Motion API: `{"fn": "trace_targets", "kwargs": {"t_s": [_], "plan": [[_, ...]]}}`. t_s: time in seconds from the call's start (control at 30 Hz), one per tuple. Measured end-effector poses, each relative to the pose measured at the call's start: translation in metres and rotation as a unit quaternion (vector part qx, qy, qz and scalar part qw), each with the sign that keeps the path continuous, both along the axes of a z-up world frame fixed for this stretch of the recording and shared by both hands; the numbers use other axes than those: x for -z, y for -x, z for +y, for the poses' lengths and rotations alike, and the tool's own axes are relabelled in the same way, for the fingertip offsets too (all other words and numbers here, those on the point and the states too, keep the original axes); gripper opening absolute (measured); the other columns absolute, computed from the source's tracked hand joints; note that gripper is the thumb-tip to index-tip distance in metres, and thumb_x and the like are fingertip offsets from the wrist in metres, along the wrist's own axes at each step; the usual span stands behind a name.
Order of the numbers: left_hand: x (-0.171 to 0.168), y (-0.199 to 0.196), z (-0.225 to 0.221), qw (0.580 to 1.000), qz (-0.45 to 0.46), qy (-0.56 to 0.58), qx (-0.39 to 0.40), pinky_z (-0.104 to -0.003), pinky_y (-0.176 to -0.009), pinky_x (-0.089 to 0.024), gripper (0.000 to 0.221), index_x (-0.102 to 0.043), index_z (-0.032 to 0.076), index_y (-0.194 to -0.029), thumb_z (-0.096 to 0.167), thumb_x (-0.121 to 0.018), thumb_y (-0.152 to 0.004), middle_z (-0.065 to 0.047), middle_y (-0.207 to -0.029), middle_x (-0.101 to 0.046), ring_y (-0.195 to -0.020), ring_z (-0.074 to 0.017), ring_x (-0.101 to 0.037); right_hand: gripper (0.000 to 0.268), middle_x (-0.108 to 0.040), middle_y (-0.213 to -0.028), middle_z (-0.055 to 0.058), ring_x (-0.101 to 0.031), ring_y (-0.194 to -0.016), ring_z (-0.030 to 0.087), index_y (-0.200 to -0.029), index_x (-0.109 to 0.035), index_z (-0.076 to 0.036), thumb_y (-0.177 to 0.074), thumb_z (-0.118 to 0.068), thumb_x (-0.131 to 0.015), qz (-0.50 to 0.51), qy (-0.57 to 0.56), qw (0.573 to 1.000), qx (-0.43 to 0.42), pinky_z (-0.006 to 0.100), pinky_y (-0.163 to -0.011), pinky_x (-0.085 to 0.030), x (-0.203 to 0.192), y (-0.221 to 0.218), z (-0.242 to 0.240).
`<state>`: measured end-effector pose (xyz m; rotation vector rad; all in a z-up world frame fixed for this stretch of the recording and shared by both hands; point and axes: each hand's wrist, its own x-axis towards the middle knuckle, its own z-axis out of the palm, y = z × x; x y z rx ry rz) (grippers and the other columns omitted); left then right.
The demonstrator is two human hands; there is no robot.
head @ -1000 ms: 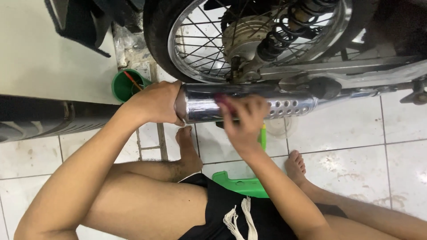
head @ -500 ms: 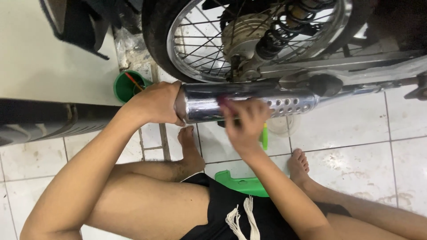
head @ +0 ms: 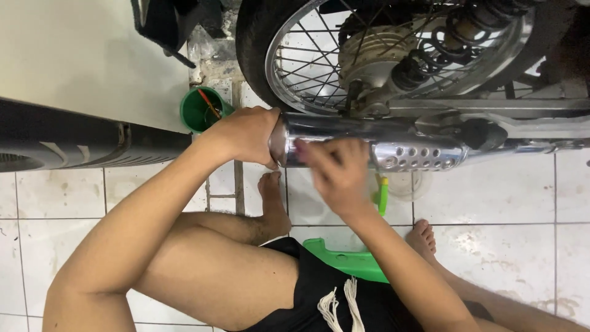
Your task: The person scrubs a motorcycle exhaust pipe with a small brush and cleaning solution, then wipes the surface with a black cloth. The person repeatedly scrubs the chrome pipe and wipes it down to remove dirt and residue.
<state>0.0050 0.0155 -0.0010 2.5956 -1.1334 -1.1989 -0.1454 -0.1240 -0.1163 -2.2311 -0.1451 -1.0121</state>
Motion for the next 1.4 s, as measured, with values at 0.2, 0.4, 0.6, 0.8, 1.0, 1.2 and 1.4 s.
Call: {"fn": "trace_targets", "kwargs": {"t_s": [0.2, 0.4, 0.6, 0.8, 1.0, 1.2, 1.4], "plan": [[0.004, -0.002, 0.002, 1.0, -0.001, 0.01, 0.002, -0.056, -0.085, -0.06, 0.084, -0.06, -0.012, -0.127, 0.029, -0.094, -0.062, -0.031, -0.109, -0.071, -0.102, -0.051, -0.071, 0.022, -0.056, -0.086, 0.002, -0.053, -0.077, 0.023, -0.114, -0.079, -0.018, -0.095, -0.012, -0.069, -0.016, -0.014, 0.999, -0.042, 0.037, -0.076, -0.04, 0.005, 0.002, 0.019], [0.005, -0.001, -0.001, 1.0, 0.001, 0.008, -0.006, -0.059, -0.087, -0.059, 0.084, -0.059, -0.013, -0.128, 0.027, -0.093, -0.064, -0.032, -0.11, -0.07, -0.104, -0.0523, -0.069, 0.023, -0.063, -0.096, 0.006, -0.059, -0.078, 0.023, -0.116, -0.079, -0.006, -0.094, -0.004, -0.076, -0.053, -0.043, 0.997, 0.046, 0.033, -0.072, -0.051, 0.008, 0.013, -0.015], [0.001, 0.0, 0.0, 1.0, 0.003, 0.02, 0.001, -0.056, -0.085, -0.06, 0.082, -0.059, -0.012, -0.126, 0.028, -0.093, -0.063, -0.031, -0.109, -0.071, -0.102, -0.0506, -0.071, 0.019, -0.064, -0.094, 0.0, -0.061, -0.084, 0.018, -0.106, -0.082, -0.015, -0.09, -0.007, -0.076, -0.068, 0.007, 0.998, 0.015, 0.036, -0.084, -0.047, 0.002, 0.006, 0.023], [-0.005, 0.002, -0.002, 1.0, 0.0, 0.014, -0.002, -0.057, -0.085, -0.059, 0.081, -0.06, -0.013, -0.126, 0.027, -0.093, -0.064, -0.032, -0.109, -0.07, -0.103, -0.0514, -0.07, 0.014, -0.057, -0.094, 0.005, -0.06, -0.084, 0.022, -0.102, -0.083, -0.005, -0.09, -0.002, -0.078, -0.139, -0.03, 0.982, 0.126, 0.034, -0.078, -0.054, 0.052, 0.018, 0.002], [-0.001, -0.001, -0.002, 1.0, 0.008, 0.002, -0.004, -0.057, -0.084, -0.06, 0.08, -0.06, -0.013, -0.124, 0.03, -0.092, -0.065, -0.031, -0.109, -0.071, -0.102, -0.0505, -0.071, 0.017, -0.055, -0.089, 0.005, -0.06, -0.078, 0.021, -0.106, -0.079, 0.001, -0.089, 0.002, -0.078, -0.129, -0.044, 0.978, 0.157, 0.032, -0.073, -0.056, 0.064, 0.031, -0.013], [0.0, -0.001, -0.002, 1.0, -0.003, 0.005, -0.001, -0.055, -0.083, -0.061, 0.079, -0.06, -0.013, -0.125, 0.029, -0.092, -0.065, -0.031, -0.107, -0.071, -0.101, -0.0487, -0.072, 0.017, -0.064, -0.085, 0.0, -0.065, -0.075, 0.018, -0.098, -0.084, -0.01, -0.083, -0.003, -0.083, -0.103, -0.05, 0.988, 0.107, 0.03, -0.071, -0.057, 0.038, 0.021, 0.027], [0.006, -0.001, 0.0, 1.0, -0.007, 0.0, -0.008, -0.056, -0.085, -0.06, 0.085, -0.06, -0.013, -0.126, 0.032, -0.093, -0.062, -0.032, -0.108, -0.071, -0.103, -0.0501, -0.071, 0.016, -0.06, -0.088, 0.008, -0.063, -0.078, 0.024, -0.102, -0.078, 0.0, -0.087, 0.002, -0.081, -0.096, -0.081, 0.976, 0.18, 0.031, -0.071, -0.055, 0.06, 0.033, 0.0]]}}
